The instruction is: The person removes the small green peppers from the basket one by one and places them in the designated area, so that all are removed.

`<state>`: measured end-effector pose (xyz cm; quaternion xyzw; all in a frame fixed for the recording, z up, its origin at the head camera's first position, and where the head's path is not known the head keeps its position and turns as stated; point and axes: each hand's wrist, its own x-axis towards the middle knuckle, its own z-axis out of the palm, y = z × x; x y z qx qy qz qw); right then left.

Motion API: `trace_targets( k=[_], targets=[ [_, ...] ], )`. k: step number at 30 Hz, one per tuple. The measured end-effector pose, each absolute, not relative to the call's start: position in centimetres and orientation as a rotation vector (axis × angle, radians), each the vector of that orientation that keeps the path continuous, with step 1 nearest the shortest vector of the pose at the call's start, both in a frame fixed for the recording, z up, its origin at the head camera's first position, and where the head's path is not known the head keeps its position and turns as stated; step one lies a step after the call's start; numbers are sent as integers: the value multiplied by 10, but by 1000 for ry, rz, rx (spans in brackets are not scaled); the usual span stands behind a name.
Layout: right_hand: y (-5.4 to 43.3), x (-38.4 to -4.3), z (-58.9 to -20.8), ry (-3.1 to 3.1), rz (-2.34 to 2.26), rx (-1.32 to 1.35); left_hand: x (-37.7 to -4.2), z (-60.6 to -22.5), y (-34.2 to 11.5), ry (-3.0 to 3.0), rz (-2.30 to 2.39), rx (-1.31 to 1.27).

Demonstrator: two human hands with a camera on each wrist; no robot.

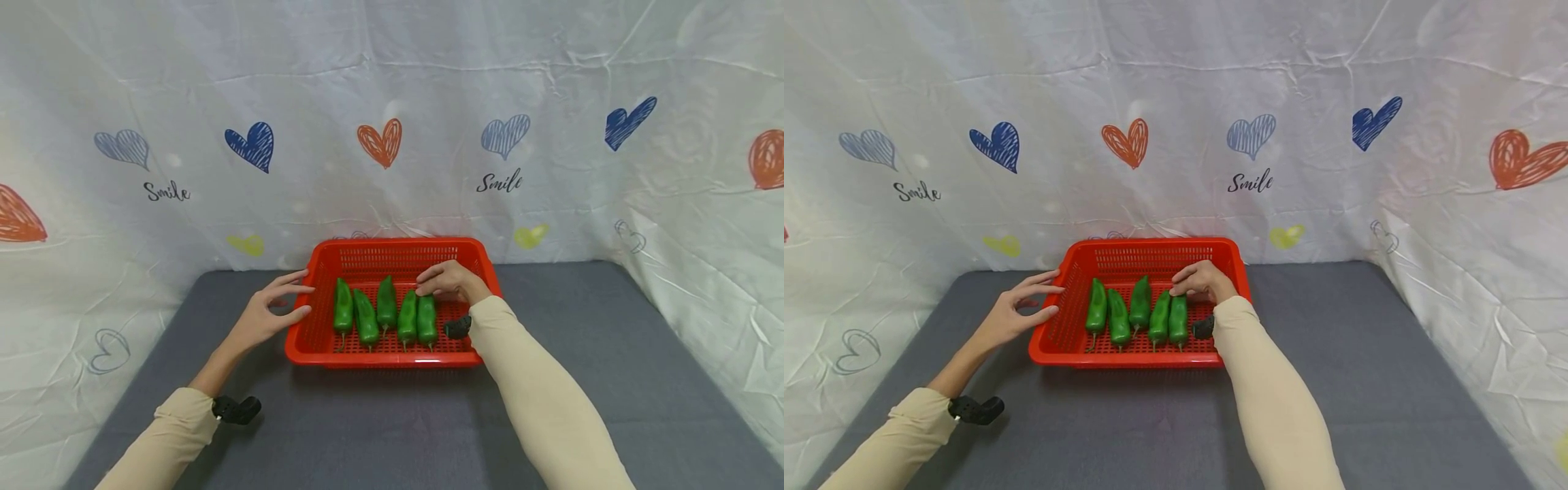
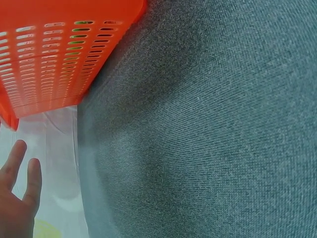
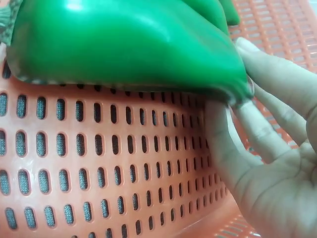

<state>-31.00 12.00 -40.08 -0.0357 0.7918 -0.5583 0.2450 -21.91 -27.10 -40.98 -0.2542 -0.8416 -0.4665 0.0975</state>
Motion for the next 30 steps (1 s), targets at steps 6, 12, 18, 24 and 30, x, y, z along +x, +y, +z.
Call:
trace_targets(
  k=[6, 12, 18, 24, 30],
  targets=[
    [118, -311, -399, 2131, -1525, -73, -220, -410, -271, -2489, -1383, -762],
    [118, -311, -397, 2107, -1497, -62, -219, -411, -271, -2499, -1381, -753],
    [117, -310, -393, 2112, -1483, -75, -220, -411, -271, -2498, -1372, -756],
    [118, -313, -388, 2124, -1519, -112, -221, -412, -271, -2493, -1381, -762],
    [120, -311, -376, 2141, -1594, -140, -221, -414, -271, -2491, -1392, -754]
  ],
)
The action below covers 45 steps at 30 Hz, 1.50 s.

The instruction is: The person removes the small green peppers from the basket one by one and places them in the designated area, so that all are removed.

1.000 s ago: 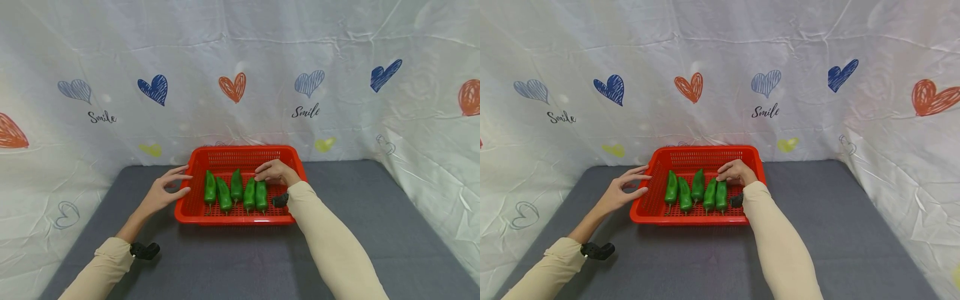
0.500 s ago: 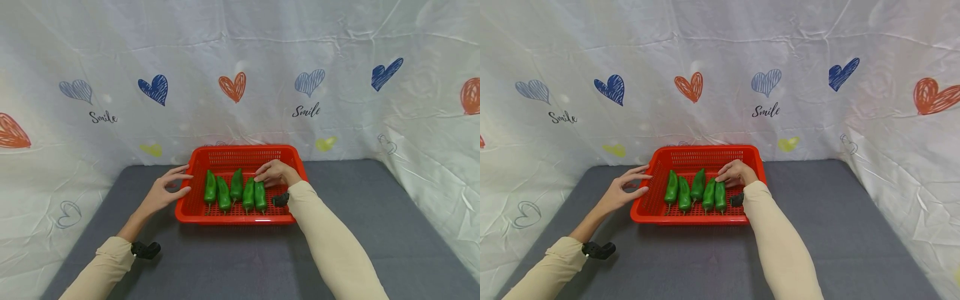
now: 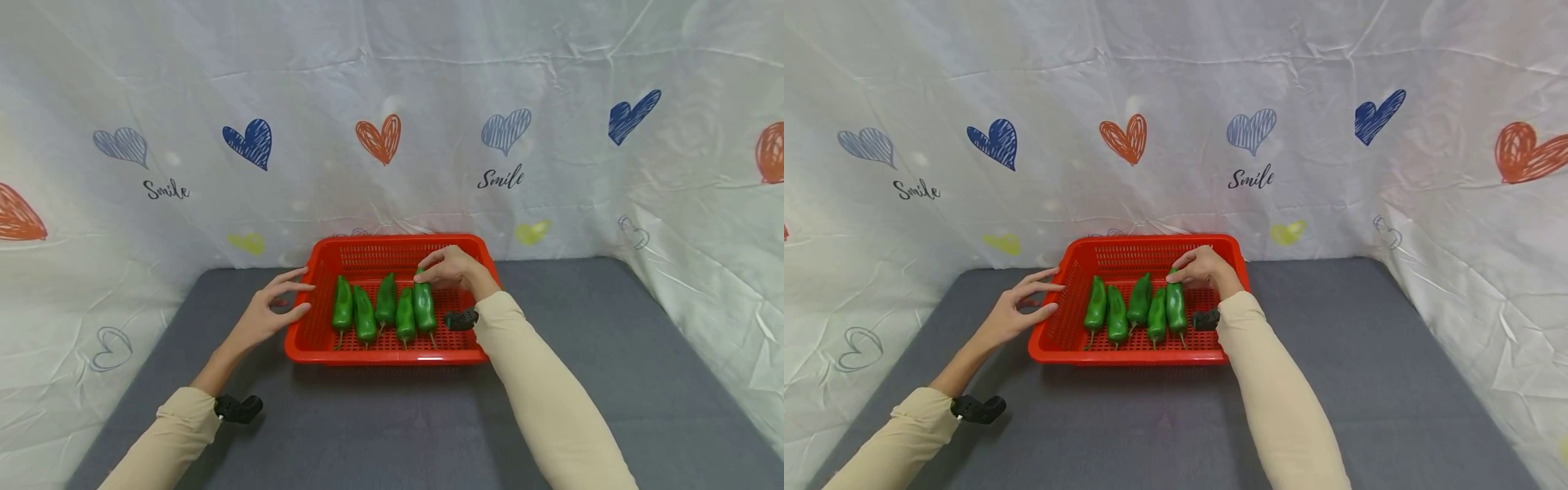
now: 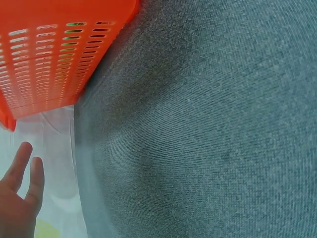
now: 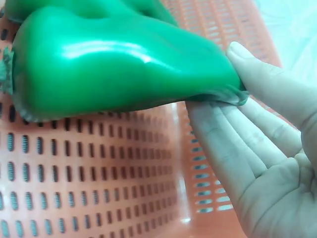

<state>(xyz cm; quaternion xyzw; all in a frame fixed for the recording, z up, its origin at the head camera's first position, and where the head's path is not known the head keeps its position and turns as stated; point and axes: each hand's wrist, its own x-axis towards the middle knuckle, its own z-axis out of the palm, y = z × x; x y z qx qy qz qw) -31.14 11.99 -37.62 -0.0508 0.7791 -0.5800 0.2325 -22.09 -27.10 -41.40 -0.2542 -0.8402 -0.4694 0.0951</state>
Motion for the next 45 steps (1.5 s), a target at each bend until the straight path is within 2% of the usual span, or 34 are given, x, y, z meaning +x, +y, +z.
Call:
trace_targets(
  k=[10, 28, 45],
  targets=[
    [123, -312, -351, 2084, -1708, -168, -218, -416, -271, -2465, -1428, -773],
    [133, -293, -304, 2088, -1835, -396, -221, -418, -271, -2462, -1441, -788],
    [162, -275, -298, 2237, -1798, -453, -222, -421, -271, -2471, -1431, -783]
  ],
)
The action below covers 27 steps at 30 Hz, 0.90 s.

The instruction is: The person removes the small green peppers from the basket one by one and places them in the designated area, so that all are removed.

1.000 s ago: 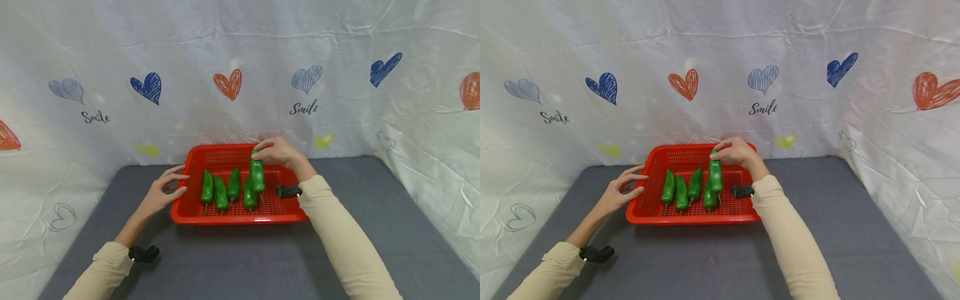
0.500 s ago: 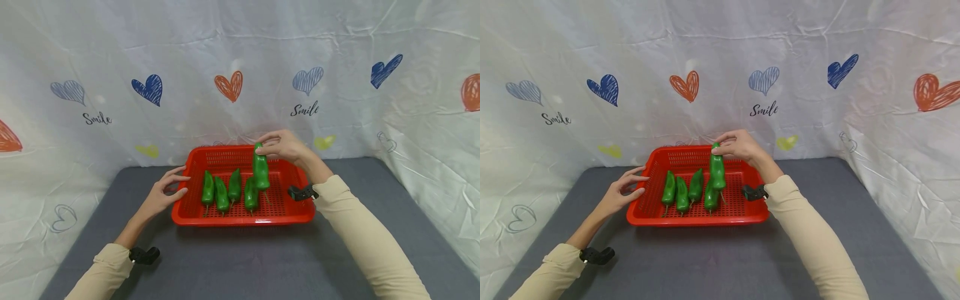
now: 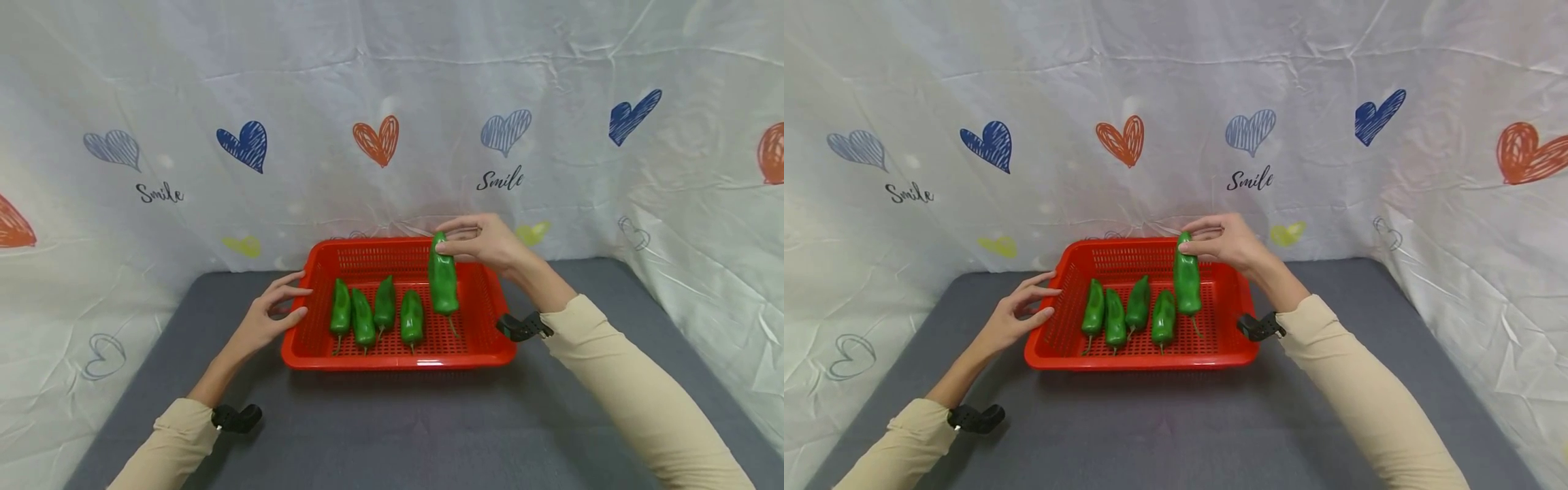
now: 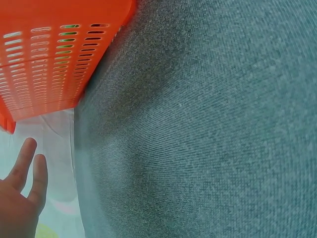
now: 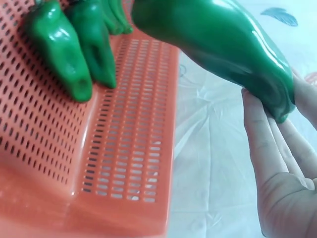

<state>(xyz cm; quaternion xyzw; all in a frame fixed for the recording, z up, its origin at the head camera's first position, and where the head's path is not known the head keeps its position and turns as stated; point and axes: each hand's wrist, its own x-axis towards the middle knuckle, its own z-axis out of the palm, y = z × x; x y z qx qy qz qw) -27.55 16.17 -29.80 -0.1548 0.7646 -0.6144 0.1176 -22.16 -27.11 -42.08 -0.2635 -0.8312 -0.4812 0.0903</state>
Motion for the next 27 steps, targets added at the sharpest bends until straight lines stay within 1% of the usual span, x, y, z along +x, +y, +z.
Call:
trace_targets(
  k=[8, 17, 27],
  targets=[
    [178, -271, -304, 2221, -1887, -388, -219, -420, -269, -2480, -1426, -786],
    [203, -266, -310, 1989, -2082, -359, -218, -419, -269, -2484, -1422, -775],
    [234, -264, -314, 1979, -2191, -312, -221, -420, -270, -2486, -1445, -782]
  ],
)
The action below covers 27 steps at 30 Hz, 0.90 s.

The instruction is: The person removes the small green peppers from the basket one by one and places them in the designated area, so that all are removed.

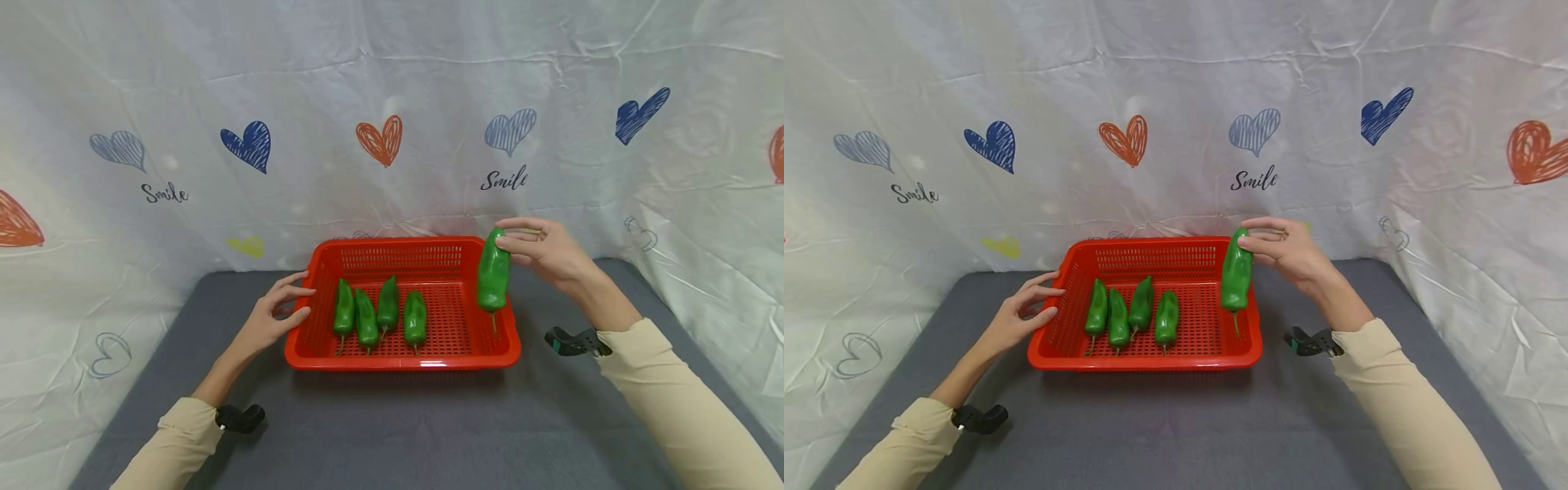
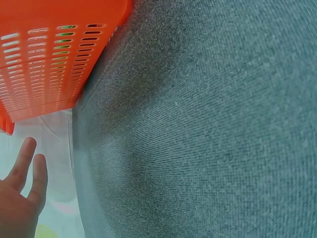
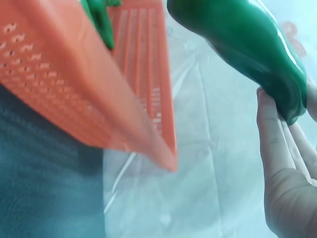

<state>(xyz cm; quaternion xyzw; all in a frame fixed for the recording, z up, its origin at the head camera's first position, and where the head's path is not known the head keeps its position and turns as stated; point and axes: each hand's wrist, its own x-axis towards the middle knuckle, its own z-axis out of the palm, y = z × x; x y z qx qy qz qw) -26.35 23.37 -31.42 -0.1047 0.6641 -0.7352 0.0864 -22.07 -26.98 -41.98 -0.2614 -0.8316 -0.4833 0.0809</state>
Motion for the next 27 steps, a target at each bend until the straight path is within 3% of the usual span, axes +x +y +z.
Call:
trace_targets(
  k=[21, 27],
  targets=[
    [281, -277, -327, 1974, -2278, -131, -220, -418, -269, -2484, -1453, -769],
    [289, -281, -335, 1935, -2260, -192, -219, -418, -268, -2487, -1468, -755]
  ],
)
